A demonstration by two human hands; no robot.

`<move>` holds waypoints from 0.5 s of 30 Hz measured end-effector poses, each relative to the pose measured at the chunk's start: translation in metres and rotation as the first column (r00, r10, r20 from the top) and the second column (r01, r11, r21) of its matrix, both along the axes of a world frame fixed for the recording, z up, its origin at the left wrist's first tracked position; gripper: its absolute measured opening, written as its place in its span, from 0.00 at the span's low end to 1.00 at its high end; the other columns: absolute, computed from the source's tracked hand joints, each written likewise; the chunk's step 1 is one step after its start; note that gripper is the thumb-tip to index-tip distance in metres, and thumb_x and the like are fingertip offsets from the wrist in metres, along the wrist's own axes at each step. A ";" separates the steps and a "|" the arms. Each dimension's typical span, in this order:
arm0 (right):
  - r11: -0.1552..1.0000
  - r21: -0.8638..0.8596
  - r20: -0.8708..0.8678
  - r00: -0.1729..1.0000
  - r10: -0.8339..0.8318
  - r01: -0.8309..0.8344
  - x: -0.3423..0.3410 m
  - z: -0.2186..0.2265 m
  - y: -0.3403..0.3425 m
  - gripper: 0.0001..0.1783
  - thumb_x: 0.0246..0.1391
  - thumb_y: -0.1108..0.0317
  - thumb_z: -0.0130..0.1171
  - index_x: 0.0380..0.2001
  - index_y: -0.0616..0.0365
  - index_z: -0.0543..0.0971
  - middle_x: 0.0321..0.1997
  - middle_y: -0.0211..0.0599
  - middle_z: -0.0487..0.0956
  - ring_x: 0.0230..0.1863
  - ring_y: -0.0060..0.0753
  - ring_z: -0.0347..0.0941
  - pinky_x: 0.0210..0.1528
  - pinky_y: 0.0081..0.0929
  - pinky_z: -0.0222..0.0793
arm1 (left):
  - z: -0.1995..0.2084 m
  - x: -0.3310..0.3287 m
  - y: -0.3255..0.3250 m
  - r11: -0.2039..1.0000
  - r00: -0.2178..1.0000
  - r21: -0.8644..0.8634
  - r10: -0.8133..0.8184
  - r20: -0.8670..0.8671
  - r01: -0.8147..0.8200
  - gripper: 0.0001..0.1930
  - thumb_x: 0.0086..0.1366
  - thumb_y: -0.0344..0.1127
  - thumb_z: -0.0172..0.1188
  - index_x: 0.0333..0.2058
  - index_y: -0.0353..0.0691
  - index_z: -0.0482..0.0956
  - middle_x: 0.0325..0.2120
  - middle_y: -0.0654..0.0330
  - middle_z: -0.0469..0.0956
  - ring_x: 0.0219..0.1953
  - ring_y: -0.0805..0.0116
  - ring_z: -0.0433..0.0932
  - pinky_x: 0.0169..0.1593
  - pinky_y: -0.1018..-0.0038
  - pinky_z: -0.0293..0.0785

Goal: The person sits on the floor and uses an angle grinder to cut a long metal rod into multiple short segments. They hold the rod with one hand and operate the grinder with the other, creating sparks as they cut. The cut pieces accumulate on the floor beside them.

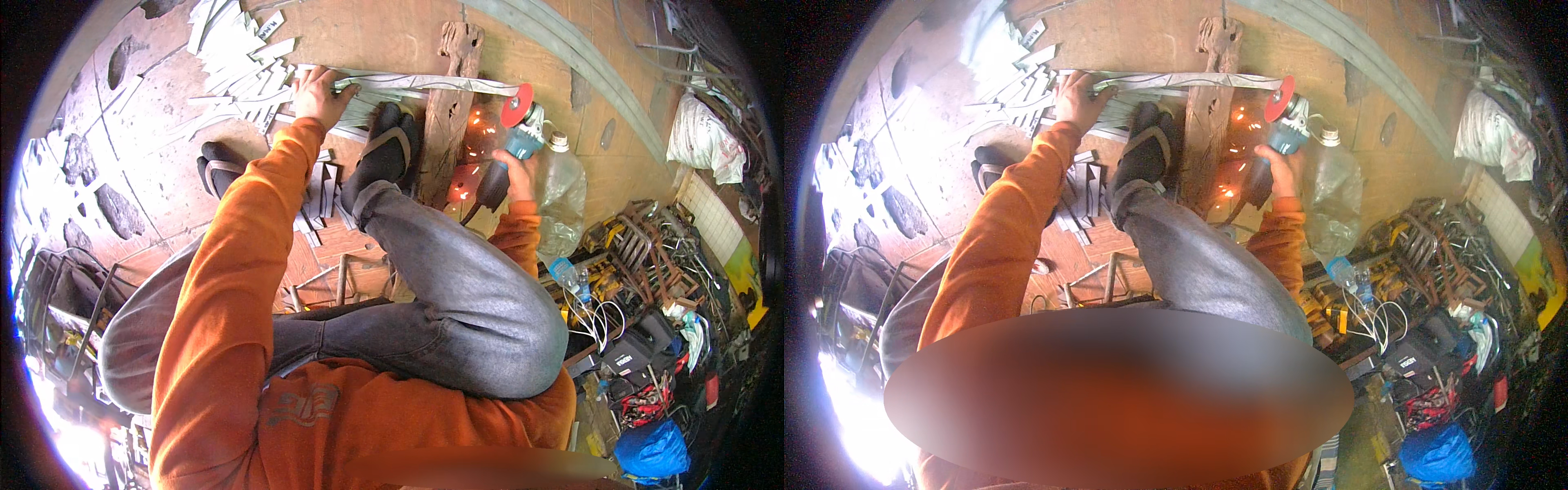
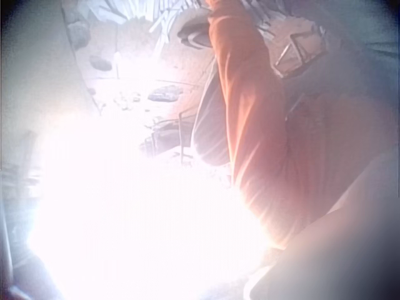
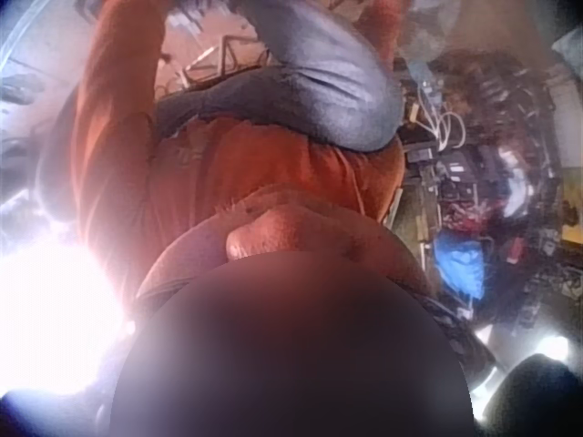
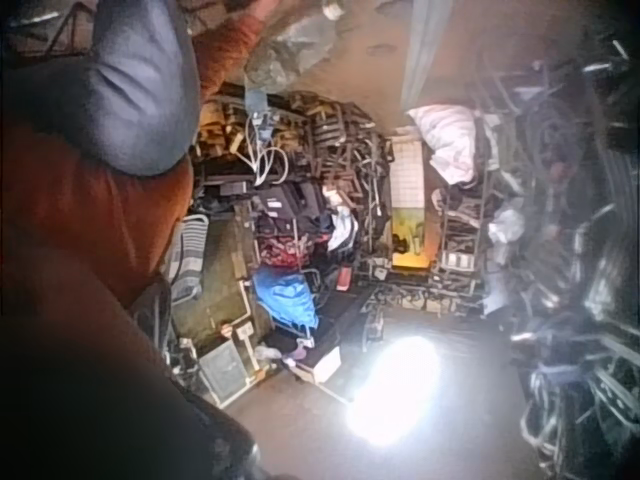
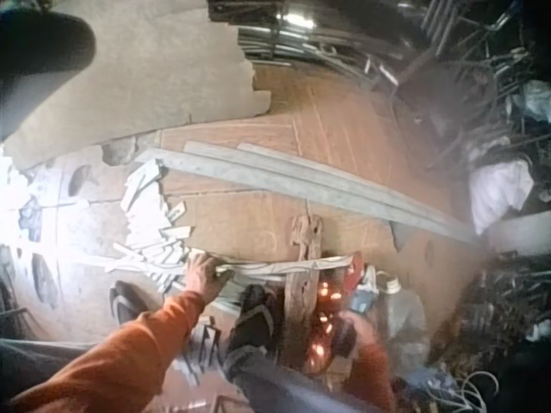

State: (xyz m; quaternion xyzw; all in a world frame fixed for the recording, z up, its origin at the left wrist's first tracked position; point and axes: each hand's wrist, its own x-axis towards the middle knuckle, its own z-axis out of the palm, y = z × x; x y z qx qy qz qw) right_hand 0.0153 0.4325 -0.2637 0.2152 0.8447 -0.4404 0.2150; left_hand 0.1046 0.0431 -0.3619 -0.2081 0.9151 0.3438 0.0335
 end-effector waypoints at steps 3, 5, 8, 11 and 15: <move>0.998 -0.030 0.007 0.999 -0.052 0.052 -0.007 -0.004 0.000 0.23 0.32 0.73 0.71 0.37 0.57 0.77 0.33 0.29 0.78 0.35 0.29 0.74 0.42 0.30 0.69 | -0.002 0.000 0.001 1.000 1.000 0.006 0.017 -0.020 -0.017 0.18 0.52 0.54 0.67 0.38 0.51 0.84 0.39 0.62 0.77 0.50 0.59 0.72 0.56 0.59 0.60; 0.996 -0.066 -0.035 0.997 -0.066 0.064 -0.007 -0.005 0.001 0.22 0.32 0.73 0.71 0.36 0.58 0.77 0.32 0.30 0.78 0.33 0.29 0.75 0.41 0.31 0.70 | -0.002 0.000 0.001 1.000 0.999 -0.002 0.027 -0.025 -0.027 0.18 0.52 0.54 0.68 0.37 0.51 0.84 0.39 0.62 0.77 0.50 0.59 0.72 0.56 0.58 0.60; 0.998 -0.066 -0.046 0.999 -0.020 0.017 -0.008 -0.004 0.006 0.22 0.32 0.73 0.71 0.36 0.59 0.77 0.31 0.30 0.79 0.32 0.30 0.75 0.39 0.31 0.71 | -0.003 0.000 0.002 1.000 0.999 -0.007 0.024 -0.035 -0.024 0.18 0.53 0.53 0.67 0.38 0.51 0.84 0.40 0.62 0.78 0.50 0.59 0.72 0.57 0.58 0.60; 0.999 -0.013 0.009 0.999 0.047 -0.046 -0.013 -0.002 0.009 0.20 0.32 0.72 0.70 0.34 0.59 0.78 0.30 0.32 0.79 0.31 0.31 0.76 0.39 0.31 0.71 | -0.004 0.000 0.001 1.000 1.000 -0.008 -0.001 -0.009 0.001 0.18 0.53 0.54 0.67 0.37 0.50 0.84 0.39 0.62 0.77 0.50 0.59 0.73 0.57 0.59 0.60; 0.995 -0.097 0.055 0.998 0.014 -0.009 -0.017 -0.001 0.010 0.23 0.32 0.71 0.72 0.38 0.59 0.77 0.33 0.30 0.78 0.35 0.30 0.75 0.42 0.30 0.69 | -0.006 0.001 0.001 1.000 0.999 -0.008 0.011 -0.048 -0.012 0.18 0.53 0.54 0.67 0.36 0.49 0.83 0.39 0.62 0.77 0.50 0.59 0.73 0.56 0.58 0.60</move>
